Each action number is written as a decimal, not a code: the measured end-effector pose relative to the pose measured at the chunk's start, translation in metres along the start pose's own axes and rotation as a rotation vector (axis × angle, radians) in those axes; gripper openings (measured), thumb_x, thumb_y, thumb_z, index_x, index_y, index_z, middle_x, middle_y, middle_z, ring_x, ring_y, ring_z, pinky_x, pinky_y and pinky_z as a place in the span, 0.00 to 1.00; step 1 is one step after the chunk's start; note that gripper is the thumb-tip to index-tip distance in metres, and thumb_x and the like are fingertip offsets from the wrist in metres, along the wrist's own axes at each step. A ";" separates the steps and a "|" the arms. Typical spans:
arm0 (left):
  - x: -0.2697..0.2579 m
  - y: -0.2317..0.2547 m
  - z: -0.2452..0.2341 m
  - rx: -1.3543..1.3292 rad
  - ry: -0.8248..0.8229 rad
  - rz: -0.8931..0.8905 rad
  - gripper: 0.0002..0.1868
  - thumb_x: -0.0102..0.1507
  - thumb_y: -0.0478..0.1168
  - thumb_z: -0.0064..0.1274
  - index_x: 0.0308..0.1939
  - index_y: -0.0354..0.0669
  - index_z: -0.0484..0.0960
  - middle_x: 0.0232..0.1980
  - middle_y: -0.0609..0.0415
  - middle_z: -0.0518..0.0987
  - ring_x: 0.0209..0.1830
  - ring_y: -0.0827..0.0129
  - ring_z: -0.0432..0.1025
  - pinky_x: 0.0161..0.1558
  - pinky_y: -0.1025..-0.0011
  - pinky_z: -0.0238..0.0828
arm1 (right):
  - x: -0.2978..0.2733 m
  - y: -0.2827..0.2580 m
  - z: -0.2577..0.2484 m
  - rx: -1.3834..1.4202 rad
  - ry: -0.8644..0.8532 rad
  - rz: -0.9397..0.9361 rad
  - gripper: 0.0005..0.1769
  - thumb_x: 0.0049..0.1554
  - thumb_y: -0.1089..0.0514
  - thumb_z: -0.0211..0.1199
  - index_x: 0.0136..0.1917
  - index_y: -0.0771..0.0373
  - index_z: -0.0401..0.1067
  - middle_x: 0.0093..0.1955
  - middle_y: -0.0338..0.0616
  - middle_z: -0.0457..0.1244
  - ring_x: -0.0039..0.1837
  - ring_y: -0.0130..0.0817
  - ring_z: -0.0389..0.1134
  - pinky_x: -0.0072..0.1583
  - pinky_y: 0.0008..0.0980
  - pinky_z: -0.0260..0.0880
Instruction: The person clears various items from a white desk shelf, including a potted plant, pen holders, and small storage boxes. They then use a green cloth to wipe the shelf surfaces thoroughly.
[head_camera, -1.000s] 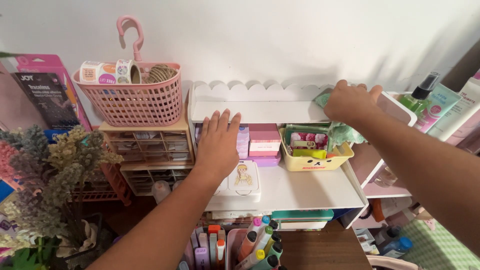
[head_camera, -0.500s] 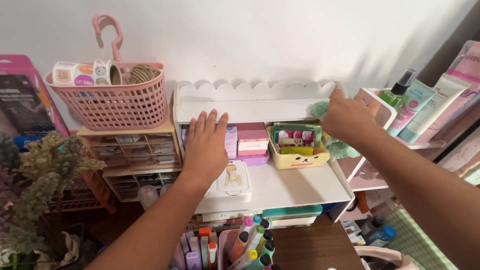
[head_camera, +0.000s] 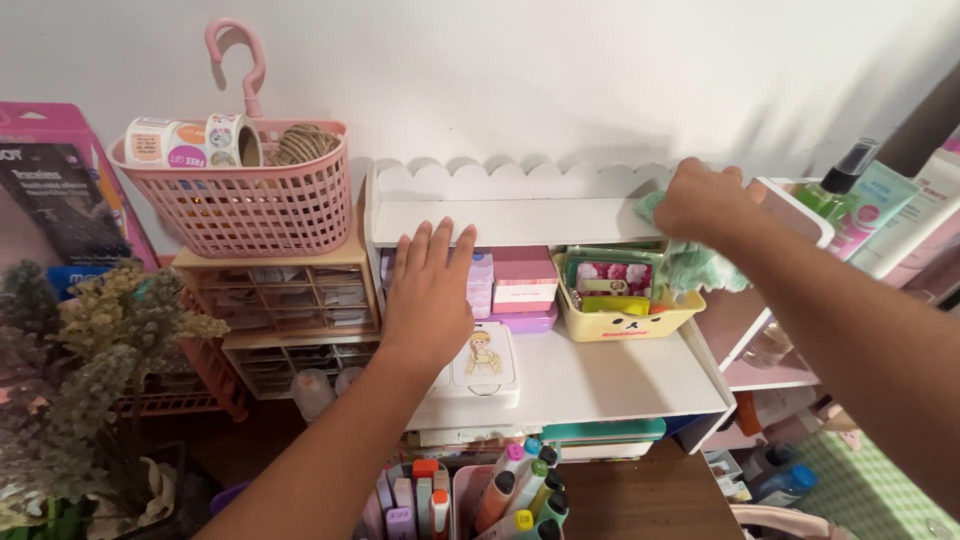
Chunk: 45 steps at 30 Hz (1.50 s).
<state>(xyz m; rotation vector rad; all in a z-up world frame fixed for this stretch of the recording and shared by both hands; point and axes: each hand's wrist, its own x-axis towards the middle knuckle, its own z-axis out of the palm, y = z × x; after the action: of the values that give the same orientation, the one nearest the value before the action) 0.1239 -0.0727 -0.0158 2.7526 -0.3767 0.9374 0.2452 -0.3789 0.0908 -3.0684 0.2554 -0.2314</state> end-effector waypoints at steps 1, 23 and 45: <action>0.000 0.000 0.000 -0.004 -0.002 -0.001 0.41 0.54 0.29 0.51 0.73 0.41 0.62 0.75 0.40 0.60 0.77 0.46 0.51 0.76 0.51 0.40 | 0.006 -0.003 -0.003 0.012 -0.009 0.021 0.33 0.54 0.56 0.58 0.71 0.69 0.61 0.70 0.65 0.62 0.78 0.64 0.52 0.73 0.68 0.46; -0.010 -0.006 -0.013 -0.153 -0.057 -0.026 0.38 0.55 0.30 0.51 0.72 0.42 0.64 0.76 0.42 0.59 0.79 0.47 0.47 0.75 0.52 0.39 | -0.037 -0.085 0.003 -0.030 0.039 -0.210 0.30 0.54 0.56 0.57 0.69 0.65 0.59 0.65 0.67 0.63 0.76 0.65 0.53 0.70 0.72 0.49; -0.070 -0.043 -0.053 -0.212 0.152 -0.103 0.33 0.54 0.30 0.45 0.66 0.33 0.73 0.71 0.34 0.67 0.73 0.43 0.60 0.71 0.51 0.55 | -0.091 -0.243 0.006 0.110 -0.059 -0.477 0.25 0.54 0.57 0.59 0.63 0.64 0.60 0.61 0.62 0.66 0.76 0.59 0.55 0.68 0.65 0.55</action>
<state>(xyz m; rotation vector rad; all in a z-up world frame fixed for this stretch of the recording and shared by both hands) 0.0534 -0.0054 -0.0234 2.4667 -0.2868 1.0101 0.1964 -0.1240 0.0873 -2.9683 -0.4801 -0.1638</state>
